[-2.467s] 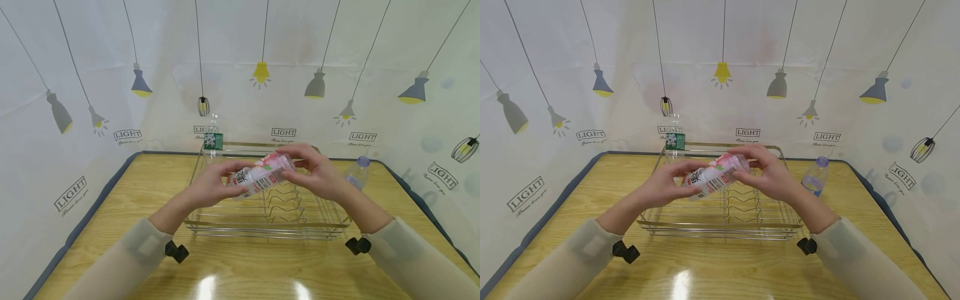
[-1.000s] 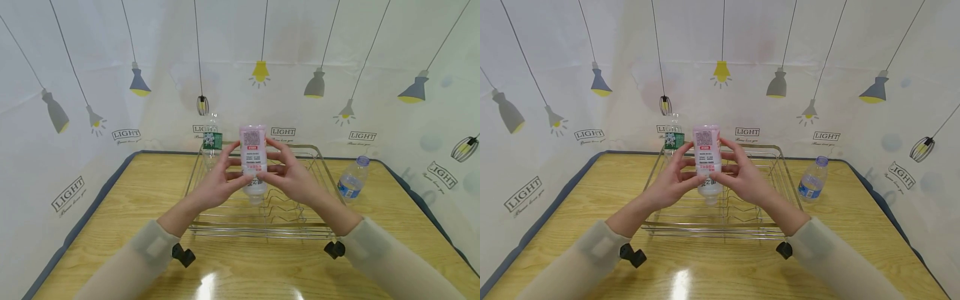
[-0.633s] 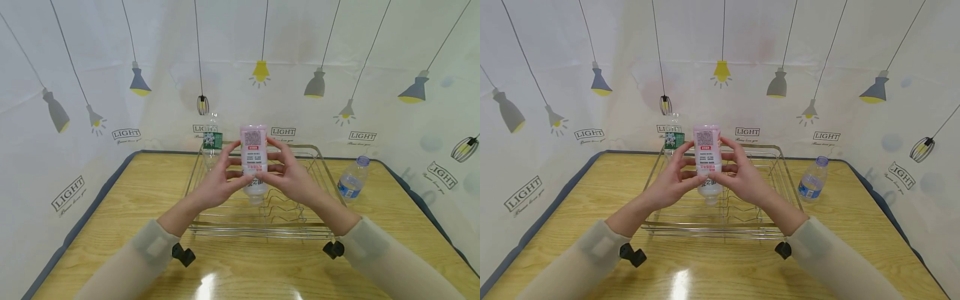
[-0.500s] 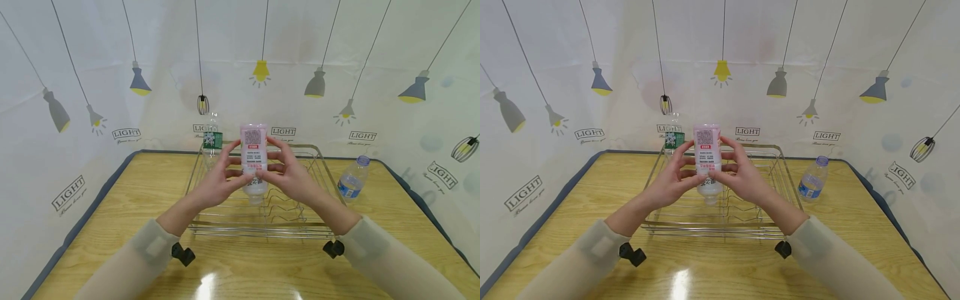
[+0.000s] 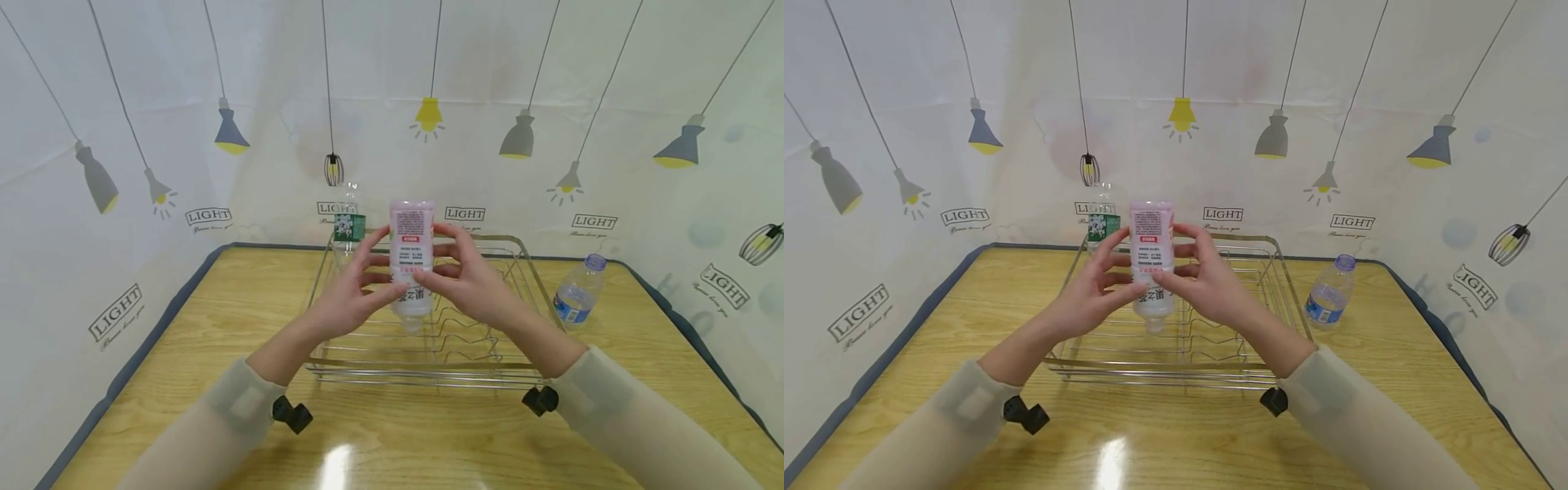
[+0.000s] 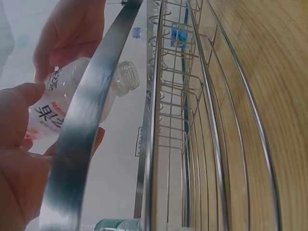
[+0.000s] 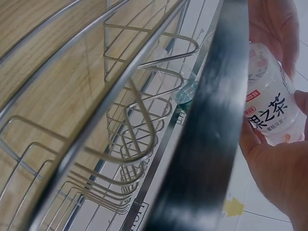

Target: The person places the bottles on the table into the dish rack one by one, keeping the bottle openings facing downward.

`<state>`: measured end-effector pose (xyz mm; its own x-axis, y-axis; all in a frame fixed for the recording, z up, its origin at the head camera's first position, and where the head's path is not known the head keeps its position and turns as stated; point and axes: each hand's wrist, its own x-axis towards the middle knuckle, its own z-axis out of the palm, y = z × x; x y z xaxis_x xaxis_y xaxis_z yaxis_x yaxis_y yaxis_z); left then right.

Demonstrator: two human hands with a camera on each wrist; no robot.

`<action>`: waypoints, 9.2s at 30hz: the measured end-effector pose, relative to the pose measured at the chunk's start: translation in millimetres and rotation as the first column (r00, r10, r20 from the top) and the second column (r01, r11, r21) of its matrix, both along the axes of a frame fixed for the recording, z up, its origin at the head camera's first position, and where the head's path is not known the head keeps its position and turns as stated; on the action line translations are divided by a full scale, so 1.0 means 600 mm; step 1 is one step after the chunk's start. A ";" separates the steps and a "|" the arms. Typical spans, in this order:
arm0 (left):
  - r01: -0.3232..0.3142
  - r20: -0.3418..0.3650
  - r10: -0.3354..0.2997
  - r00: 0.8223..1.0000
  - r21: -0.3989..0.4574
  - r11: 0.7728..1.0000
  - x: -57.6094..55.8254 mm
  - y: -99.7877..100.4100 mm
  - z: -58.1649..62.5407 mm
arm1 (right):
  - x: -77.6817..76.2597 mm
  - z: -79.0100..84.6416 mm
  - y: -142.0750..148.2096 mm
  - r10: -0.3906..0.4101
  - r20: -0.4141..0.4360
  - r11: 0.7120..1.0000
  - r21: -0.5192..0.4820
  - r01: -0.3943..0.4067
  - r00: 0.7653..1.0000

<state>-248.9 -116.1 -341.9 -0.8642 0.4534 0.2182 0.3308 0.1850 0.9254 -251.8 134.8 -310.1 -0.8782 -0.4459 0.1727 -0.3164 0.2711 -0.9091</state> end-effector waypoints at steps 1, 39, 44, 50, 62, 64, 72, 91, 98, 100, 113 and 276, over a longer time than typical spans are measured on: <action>-0.002 -0.011 0.002 1.000 -0.004 1.000 0.001 -0.005 0.000 | 0.000 0.001 -0.001 -0.005 0.000 1.000 0.000 0.005 1.000; -0.199 0.031 0.209 0.977 -0.198 0.960 0.078 -0.182 -0.105 | -0.145 0.043 -0.085 -0.155 0.071 0.964 -0.208 0.166 0.985; -0.146 0.076 0.156 0.985 -0.117 0.982 0.074 -0.180 -0.110 | -0.165 0.033 -0.105 -0.168 0.094 0.951 -0.247 0.187 0.981; -0.113 0.116 0.122 0.986 -0.080 0.990 0.073 -0.178 -0.111 | -0.187 0.016 -0.119 -0.182 0.125 0.938 -0.275 0.210 0.975; -0.124 0.133 0.131 0.983 -0.056 0.991 0.076 -0.179 -0.112 | -0.210 -0.025 -0.124 -0.199 0.181 0.923 -0.295 0.246 0.963; -0.127 0.134 0.133 0.982 -0.058 0.990 0.075 -0.179 -0.113 | -0.212 -0.031 -0.121 -0.199 0.193 0.922 -0.297 0.250 0.961; -0.133 0.136 0.139 0.981 -0.055 0.990 0.074 -0.178 -0.117 | -0.214 -0.051 -0.113 -0.208 0.204 0.943 -0.219 0.251 0.957; -0.130 0.136 0.139 0.981 -0.079 0.988 0.077 -0.178 -0.112 | -0.217 -0.088 -0.129 -0.159 0.235 0.985 -0.023 0.169 0.959; -0.128 0.129 0.137 0.982 -0.075 0.989 0.076 -0.177 -0.112 | -0.216 -0.091 -0.129 -0.165 0.238 0.986 0.031 0.162 0.957; -0.129 0.132 0.138 0.982 -0.076 0.989 0.076 -0.177 -0.112 | -0.216 -0.092 -0.128 -0.166 0.237 0.986 0.047 0.160 0.957; -0.129 0.122 0.138 0.983 -0.076 0.989 0.075 -0.177 -0.114 | -0.214 -0.095 -0.125 -0.184 0.178 0.978 0.135 0.161 0.967; -0.292 -0.084 0.282 0.956 -0.150 0.945 0.069 -0.200 -0.052 | -0.034 -0.014 0.357 -0.352 -0.152 0.934 0.010 0.358 0.923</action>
